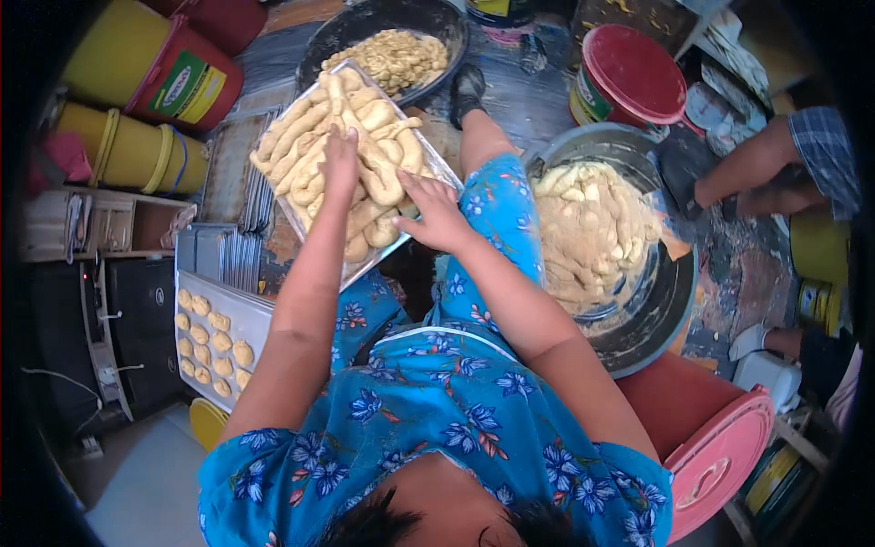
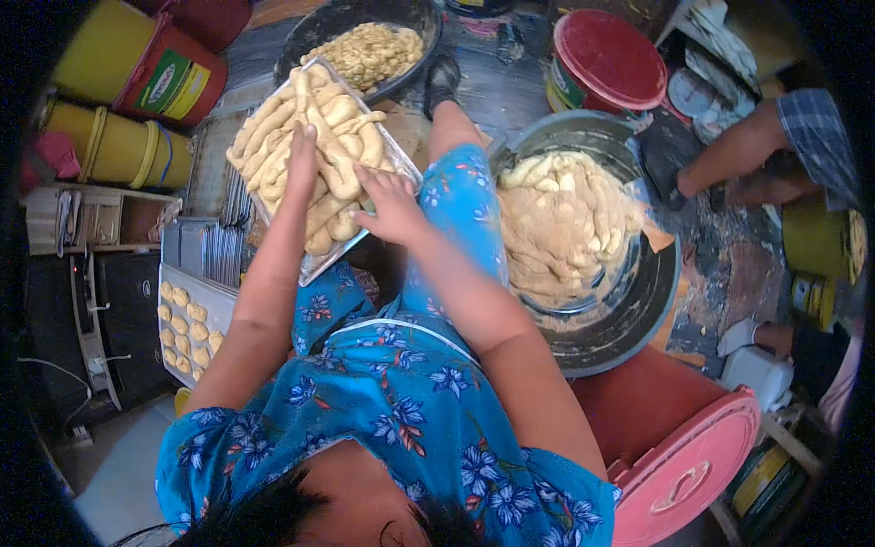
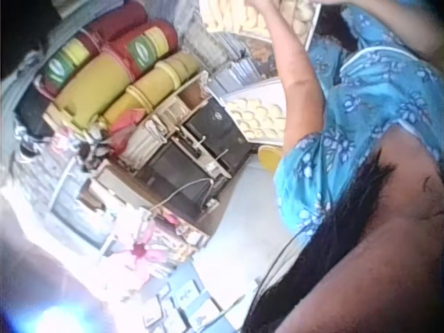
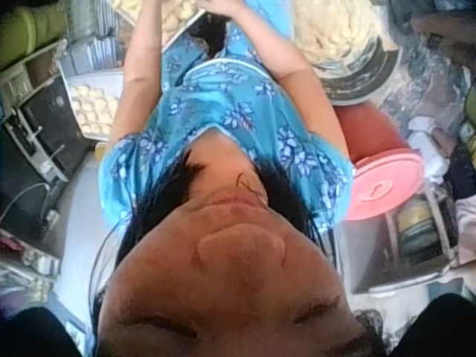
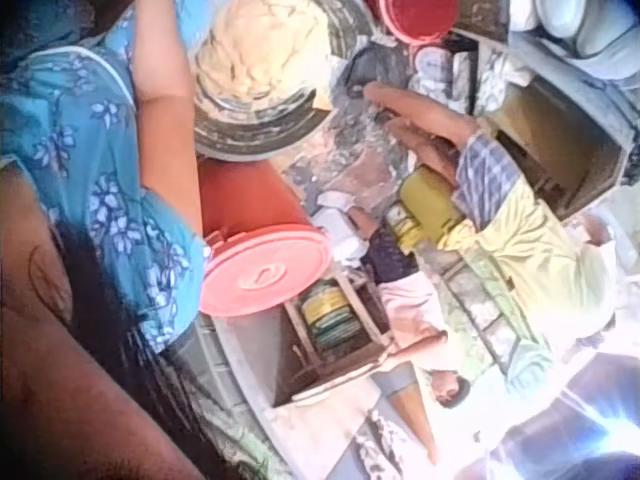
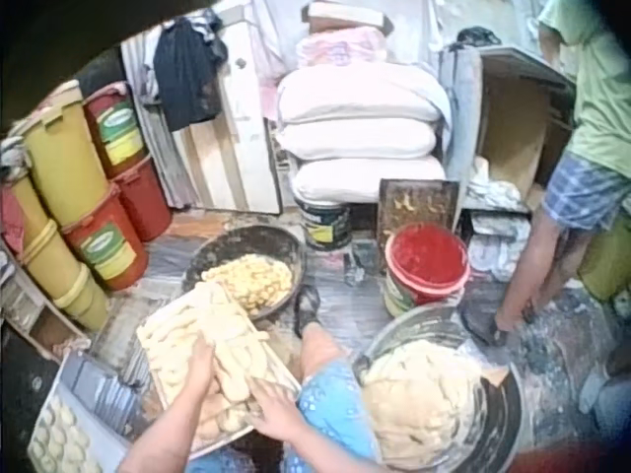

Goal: The person takes pieces of dough from a large tub, shapes and stretches them by hand, and arranges the shaped dough strips onto a metal tray.

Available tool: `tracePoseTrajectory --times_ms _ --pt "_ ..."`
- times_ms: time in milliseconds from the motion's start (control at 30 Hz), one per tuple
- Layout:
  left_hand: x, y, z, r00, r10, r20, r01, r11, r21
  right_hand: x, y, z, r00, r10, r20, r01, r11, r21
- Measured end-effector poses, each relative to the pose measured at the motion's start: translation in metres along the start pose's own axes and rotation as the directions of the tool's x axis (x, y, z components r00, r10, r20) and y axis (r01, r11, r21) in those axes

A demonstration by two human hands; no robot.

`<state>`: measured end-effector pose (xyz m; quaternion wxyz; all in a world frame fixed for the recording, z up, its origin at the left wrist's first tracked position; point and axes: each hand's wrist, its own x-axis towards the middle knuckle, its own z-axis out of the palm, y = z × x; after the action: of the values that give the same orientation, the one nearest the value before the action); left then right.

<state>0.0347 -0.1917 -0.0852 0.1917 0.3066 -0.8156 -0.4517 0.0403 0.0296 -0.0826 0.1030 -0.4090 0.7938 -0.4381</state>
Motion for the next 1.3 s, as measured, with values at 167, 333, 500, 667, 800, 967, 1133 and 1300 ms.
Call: tracePoseTrajectory --times_ms 167,333,500,667,800,967,1133,1300 --pt "-0.030 0.072 0.027 0.978 0.198 -0.057 -0.190 0.974 0.126 -0.009 0.013 -0.015 0.985 0.064 -0.158 -0.034 0.982 0.185" --pt "-0.105 0.135 0.086 0.809 0.509 0.295 -0.523 0.851 -0.034 -0.042 0.041 -0.093 0.731 0.267 -0.628 0.036 0.904 0.426" --pt "-0.153 0.159 0.160 0.549 0.699 0.458 -0.813 0.574 0.100 -0.102 0.178 -0.105 0.432 0.594 -0.678 -0.288 0.804 0.521" --pt "-0.163 0.131 0.180 0.322 0.680 0.659 -0.900 0.435 -0.008 -0.104 0.261 -0.051 0.512 0.846 -0.149 -0.626 0.486 0.610" --pt "-0.148 0.121 0.181 0.399 0.720 0.567 -0.849 0.524 -0.069 -0.081 0.297 -0.022 0.639 0.754 -0.152 -0.750 0.655 0.097" --pt "-0.150 0.115 0.184 0.387 0.742 0.548 -0.832 0.537 -0.139 -0.090 0.325 -0.012 0.705 0.699 -0.119 -0.676 0.612 -0.412" --pt "-0.148 0.127 0.174 0.452 0.684 0.572 -0.787 0.608 -0.105 -0.103 0.319 -0.017 0.341 0.877 -0.338 -0.783 0.464 0.415" --pt "-0.147 0.126 0.172 0.482 0.688 0.543 -0.748 0.646 -0.153 -0.120 0.270 -0.083 0.311 0.805 -0.506 -0.454 0.593 0.665"
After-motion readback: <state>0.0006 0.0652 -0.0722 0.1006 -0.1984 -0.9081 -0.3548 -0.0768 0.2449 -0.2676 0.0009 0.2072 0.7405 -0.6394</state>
